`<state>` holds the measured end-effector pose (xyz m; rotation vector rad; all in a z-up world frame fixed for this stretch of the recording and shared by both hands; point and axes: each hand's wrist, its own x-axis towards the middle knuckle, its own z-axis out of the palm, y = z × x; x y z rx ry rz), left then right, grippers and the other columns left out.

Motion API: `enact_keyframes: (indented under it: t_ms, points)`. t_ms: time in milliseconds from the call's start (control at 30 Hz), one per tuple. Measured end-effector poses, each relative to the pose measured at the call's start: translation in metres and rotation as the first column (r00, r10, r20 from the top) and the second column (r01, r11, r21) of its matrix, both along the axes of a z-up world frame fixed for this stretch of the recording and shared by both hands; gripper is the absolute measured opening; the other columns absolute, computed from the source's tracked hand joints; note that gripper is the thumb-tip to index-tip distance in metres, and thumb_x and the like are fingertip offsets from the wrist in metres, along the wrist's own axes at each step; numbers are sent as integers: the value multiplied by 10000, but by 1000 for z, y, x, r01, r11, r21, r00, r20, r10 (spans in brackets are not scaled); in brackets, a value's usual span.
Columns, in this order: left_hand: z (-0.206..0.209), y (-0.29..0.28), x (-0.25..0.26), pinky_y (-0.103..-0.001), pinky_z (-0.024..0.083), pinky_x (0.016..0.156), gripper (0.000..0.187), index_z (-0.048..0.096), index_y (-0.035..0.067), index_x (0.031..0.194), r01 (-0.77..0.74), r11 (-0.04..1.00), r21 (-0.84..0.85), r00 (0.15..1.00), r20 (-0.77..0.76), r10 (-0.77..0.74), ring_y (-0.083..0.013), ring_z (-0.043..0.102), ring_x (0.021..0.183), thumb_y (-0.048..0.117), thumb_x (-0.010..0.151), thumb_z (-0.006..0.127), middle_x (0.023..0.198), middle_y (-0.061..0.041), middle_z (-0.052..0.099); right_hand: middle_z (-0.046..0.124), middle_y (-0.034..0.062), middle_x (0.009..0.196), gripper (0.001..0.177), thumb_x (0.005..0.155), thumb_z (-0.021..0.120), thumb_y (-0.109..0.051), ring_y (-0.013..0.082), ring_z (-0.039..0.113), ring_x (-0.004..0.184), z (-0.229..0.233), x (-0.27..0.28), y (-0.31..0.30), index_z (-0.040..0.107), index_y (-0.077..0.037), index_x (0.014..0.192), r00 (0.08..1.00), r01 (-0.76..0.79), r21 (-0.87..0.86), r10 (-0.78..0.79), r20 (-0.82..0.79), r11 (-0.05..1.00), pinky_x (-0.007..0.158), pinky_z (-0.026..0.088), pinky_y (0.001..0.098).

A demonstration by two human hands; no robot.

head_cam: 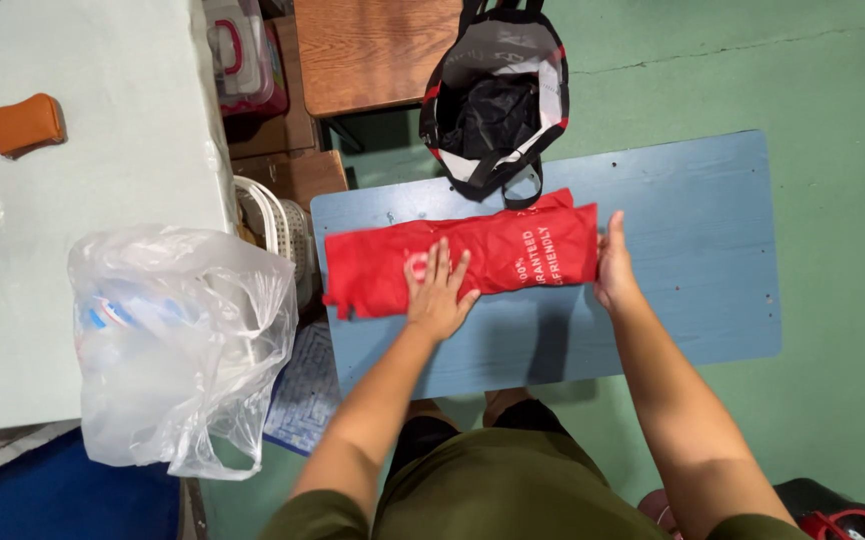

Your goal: The person folds several reusable shopping bags of different colors and places them into a larger tote bag. The person handles green, black, and red bags, folding each one neatly before storing it.

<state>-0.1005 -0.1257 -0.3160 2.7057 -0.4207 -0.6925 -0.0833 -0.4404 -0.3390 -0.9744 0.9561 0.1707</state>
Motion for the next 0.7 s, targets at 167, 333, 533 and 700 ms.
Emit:
enact_keyframes:
  t_ms: [167,333,533,700]
  points:
    - [-39,1,-8,-753,-20,1160,793,102,249,1647,-132,991,14,979,-157,133,-273,-38,1591,600,1002,401,1724,-77,-116,719,101,1219,498,1010,595,-382,182,673,1089,-22,-21,-17,620,27,1293,848,-441,-331,508,151,834,974,515,345]
    - [-26,8,-3,-758,-30,1159,806,99,275,1654,-124,988,89,977,-162,137,-258,-60,1590,600,990,417,1722,-44,-119,741,143,1172,445,1022,612,-341,233,677,1029,0,-23,-19,629,8,1299,801,-483,-522,596,62,703,938,542,382]
    - [-34,14,-2,-751,-20,1160,862,128,292,1639,-59,981,187,986,-144,87,-279,-91,1589,645,941,489,1721,-26,-127,630,252,1128,420,742,734,-85,438,592,1035,23,-18,35,640,2,1142,921,-75,-948,342,-185,-310,852,469,552]
    - [-64,10,-17,-737,-11,1152,816,196,312,1641,29,976,214,998,44,-39,-327,-67,1570,615,948,502,1726,-55,-77,524,185,1432,397,913,591,-169,400,446,1368,15,-37,153,589,-60,1294,280,-36,-997,957,-68,-61,1131,331,562]
